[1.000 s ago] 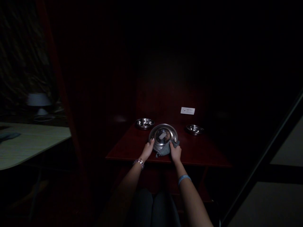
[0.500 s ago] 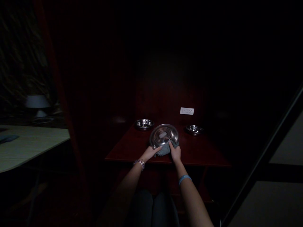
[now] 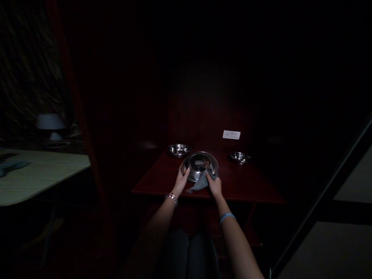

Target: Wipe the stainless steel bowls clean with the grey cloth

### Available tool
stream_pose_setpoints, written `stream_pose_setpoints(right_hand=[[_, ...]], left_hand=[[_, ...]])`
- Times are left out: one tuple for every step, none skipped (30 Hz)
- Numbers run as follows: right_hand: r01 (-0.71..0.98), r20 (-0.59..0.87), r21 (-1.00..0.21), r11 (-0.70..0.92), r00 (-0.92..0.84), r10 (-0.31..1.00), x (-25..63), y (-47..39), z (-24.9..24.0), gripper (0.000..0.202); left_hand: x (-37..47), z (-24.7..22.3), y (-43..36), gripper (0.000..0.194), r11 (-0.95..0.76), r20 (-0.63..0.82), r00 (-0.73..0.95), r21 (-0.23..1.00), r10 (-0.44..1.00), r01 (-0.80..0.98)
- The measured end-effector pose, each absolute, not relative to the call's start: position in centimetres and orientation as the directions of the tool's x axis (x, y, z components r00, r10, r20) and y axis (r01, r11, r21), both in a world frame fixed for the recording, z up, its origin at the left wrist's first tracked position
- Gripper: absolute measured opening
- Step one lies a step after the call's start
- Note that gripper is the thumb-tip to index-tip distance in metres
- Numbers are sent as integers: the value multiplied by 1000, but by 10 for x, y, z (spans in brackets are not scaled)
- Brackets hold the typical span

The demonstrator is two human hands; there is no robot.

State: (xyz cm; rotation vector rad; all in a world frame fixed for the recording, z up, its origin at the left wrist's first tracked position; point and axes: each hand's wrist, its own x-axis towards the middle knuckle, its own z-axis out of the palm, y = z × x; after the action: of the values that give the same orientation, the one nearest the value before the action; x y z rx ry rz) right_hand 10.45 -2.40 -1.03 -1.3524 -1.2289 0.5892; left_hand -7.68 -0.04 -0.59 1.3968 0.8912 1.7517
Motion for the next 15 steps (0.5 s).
stream_pose_setpoints(right_hand=[[318, 309, -926, 205, 321, 895, 104, -24, -10, 44], [320, 306, -926, 203, 316, 898, 104, -23, -10, 44], [319, 304, -926, 202, 311, 900, 104, -23, -11, 43], [316, 303, -927, 203, 309, 902, 105, -23, -11, 43], [311, 303, -928, 205, 308, 902, 105, -23, -11, 42], [304, 305, -929, 211, 308, 901, 106, -23, -11, 42], [295, 311, -930, 220, 309, 899, 106, -23, -11, 42], [286, 316, -930, 229, 312, 896, 107, -23, -12, 43], [275, 321, -931, 238, 316, 893, 107, -23, -12, 43], [262, 324, -933, 246, 320, 890, 107, -23, -12, 43], [248, 325, -936, 251, 324, 889, 108, -22, -12, 43], [234, 323, -938, 255, 328, 888, 108, -22, -12, 43], [221, 320, -941, 256, 331, 888, 108, -22, -12, 43], [212, 316, -943, 256, 332, 889, 108, -22, -12, 43], [204, 313, -945, 256, 333, 889, 108, -22, -12, 43]], left_hand=[[-77, -5, -1, 61, -519, 498, -167, 846, 851, -123], [-77, -5, -1, 58, -527, 504, -173, 839, 846, -134], [-77, -4, -1, 55, -528, 504, -176, 837, 846, -144], [-76, -4, -2, 52, -521, 497, -171, 840, 851, -151], [-76, -3, -3, 50, -503, 482, -157, 850, 862, -154], [-76, -3, -4, 49, -479, 461, -138, 864, 876, -156], [-76, -3, -5, 48, -455, 440, -120, 876, 890, -159], [-76, -2, -6, 48, -435, 423, -102, 885, 900, -164], [-75, -1, -7, 48, -422, 413, -87, 891, 907, -170], [-75, -1, -8, 49, -415, 408, -73, 893, 910, -175], [-74, 0, -9, 49, -412, 409, -57, 893, 911, -179], [-74, 0, -10, 50, -411, 412, -34, 894, 911, -180], [-73, 0, -11, 52, -411, 416, -8, 895, 909, -175], [-72, 0, -12, 53, -410, 419, 21, 897, 908, -164], [-71, 0, -12, 53, -406, 416, 50, 902, 908, -145]])
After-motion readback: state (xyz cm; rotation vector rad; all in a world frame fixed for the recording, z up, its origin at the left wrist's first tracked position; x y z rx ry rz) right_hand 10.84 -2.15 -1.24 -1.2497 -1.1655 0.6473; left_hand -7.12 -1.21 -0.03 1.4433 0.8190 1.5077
